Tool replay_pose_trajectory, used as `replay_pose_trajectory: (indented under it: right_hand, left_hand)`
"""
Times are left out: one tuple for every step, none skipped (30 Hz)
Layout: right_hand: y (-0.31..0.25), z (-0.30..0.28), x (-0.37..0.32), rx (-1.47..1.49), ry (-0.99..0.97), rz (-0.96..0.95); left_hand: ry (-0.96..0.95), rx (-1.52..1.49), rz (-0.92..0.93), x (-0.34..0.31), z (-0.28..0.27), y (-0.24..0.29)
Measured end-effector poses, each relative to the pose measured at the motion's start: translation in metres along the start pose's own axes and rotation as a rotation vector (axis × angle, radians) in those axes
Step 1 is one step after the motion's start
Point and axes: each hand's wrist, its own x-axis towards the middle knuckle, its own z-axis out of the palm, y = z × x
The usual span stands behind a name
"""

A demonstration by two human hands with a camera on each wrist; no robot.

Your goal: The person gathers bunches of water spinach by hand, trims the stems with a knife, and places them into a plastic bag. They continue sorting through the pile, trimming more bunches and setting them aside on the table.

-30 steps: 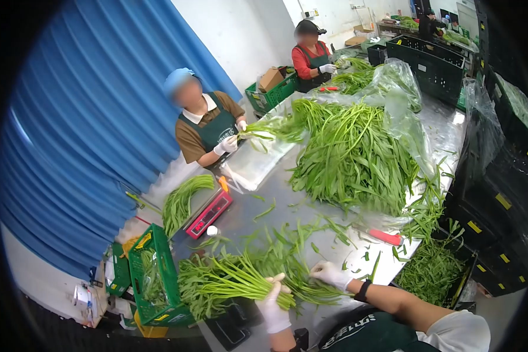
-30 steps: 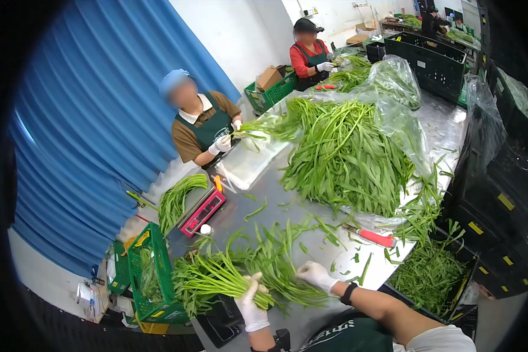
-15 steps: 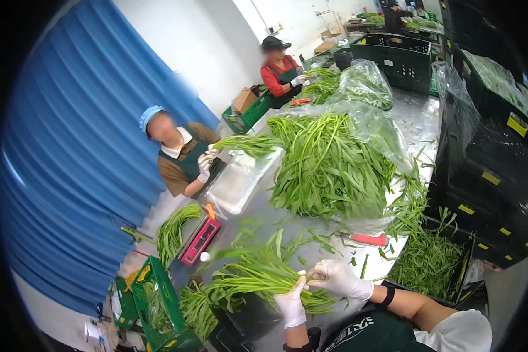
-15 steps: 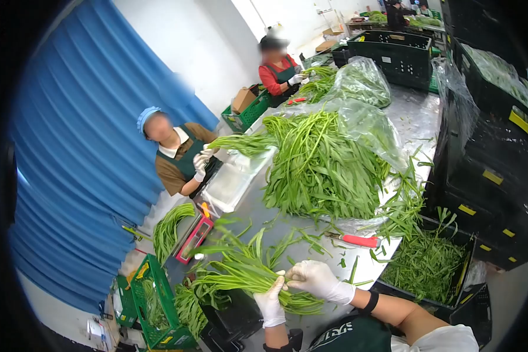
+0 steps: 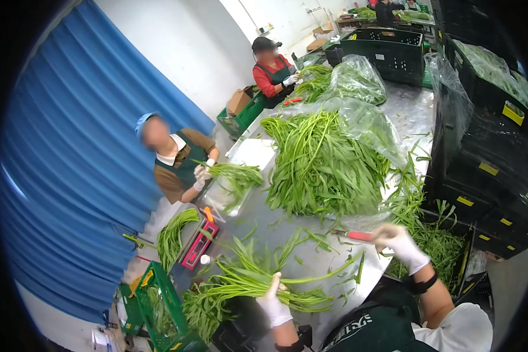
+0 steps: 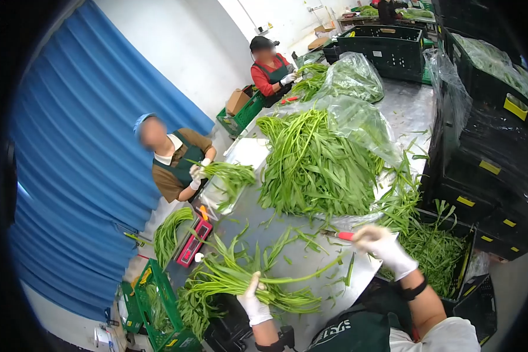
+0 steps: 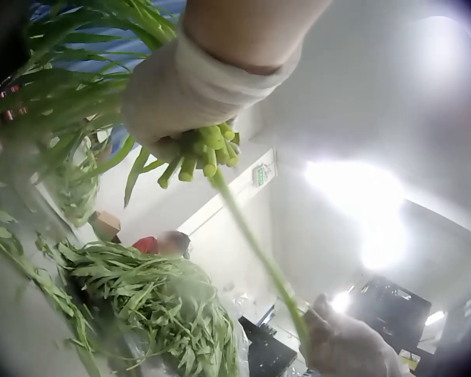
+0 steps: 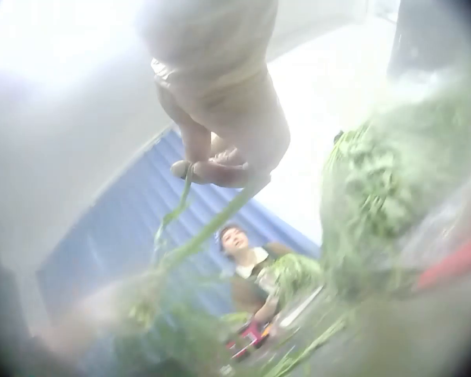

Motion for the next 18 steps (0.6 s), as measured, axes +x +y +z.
replay_pose_trajectory:
  right_hand:
    - [0.011, -0.024, 0.005, -0.187, 0.156, -0.125]
    - [0.021, -0.045, 0.009, -0.374, 0.314, -0.252]
    - [0.02, -0.059, 0.009, -0.815, 0.493, -0.347]
    - [0.009, -0.066, 0.007, -1.261, 0.669, -0.435]
    - [-0.003, -0.061, 0.002, -1.231, 0.705, -0.527]
    - [-0.015, -0.048, -0.002, -1.265, 0.699, -0.643]
    - [-0.023, -0.033, -0.004, -1.089, 0.526, -0.645]
    - [-0.018, -0.016, -0.003, -1.007, 0.342, -0.665]
    - [-0.013, 0.007, -0.005, -0.769, 0.11, -0.642]
    - [-0.012, 0.032, -0.006, -0.669, -0.128, -0.581]
    - [0.002, 0.055, -0.006, -0.629, -0.301, -0.449]
    - [0.014, 0.075, -0.006, -0.582, -0.474, -0.317]
    - [0.017, 0.093, -0.006, -0.449, -0.55, -0.187]
    - [0.016, 0.105, -0.005, -0.315, -0.626, -0.059]
    - [0.014, 0.11, -0.005, -0.308, -0.63, -0.067]
    - [0.011, 0.114, -0.004, -0.165, -0.568, 0.082]
    - [0.008, 0.117, -0.003, -0.025, -0.505, 0.229]
    - [0.011, 0.119, 0.001, -0.022, -0.51, 0.221]
  left_hand:
    - [0.013, -0.034, -0.005, 0.0, -0.002, 0.002]
    - [0.023, -0.068, -0.01, 0.001, -0.004, 0.004]
    - [0.025, -0.096, -0.025, 0.001, -0.005, 0.005]
    - [0.024, -0.099, -0.028, -0.001, -0.003, 0.008]
    - [-0.021, -0.109, -0.014, -0.005, 0.001, 0.014]
    - [-0.067, -0.119, -0.002, -0.007, 0.005, 0.017]
    - [-0.073, -0.119, -0.009, -0.009, 0.008, 0.017]
    - [-0.136, -0.113, -0.022, -0.011, 0.011, 0.016]
    - [-0.202, -0.105, -0.034, -0.013, 0.015, 0.015]
    - [-0.214, -0.1, -0.035, -0.016, 0.019, 0.017]
    - [-0.275, -0.148, -0.041, -0.022, 0.024, 0.018]
    - [-0.333, -0.198, -0.046, -0.025, 0.028, 0.019]
    - [-0.371, -0.218, -0.092, -0.023, 0.023, 0.012]
    - [-0.373, -0.212, -0.086, -0.024, 0.023, 0.012]
    - [-0.381, -0.208, -0.073, -0.025, 0.023, 0.013]
    - [-0.389, -0.203, -0.058, -0.026, 0.023, 0.013]
    - [-0.374, -0.173, -0.078, -0.028, 0.02, 0.009]
    - [-0.359, -0.142, -0.101, -0.031, 0.018, 0.005]
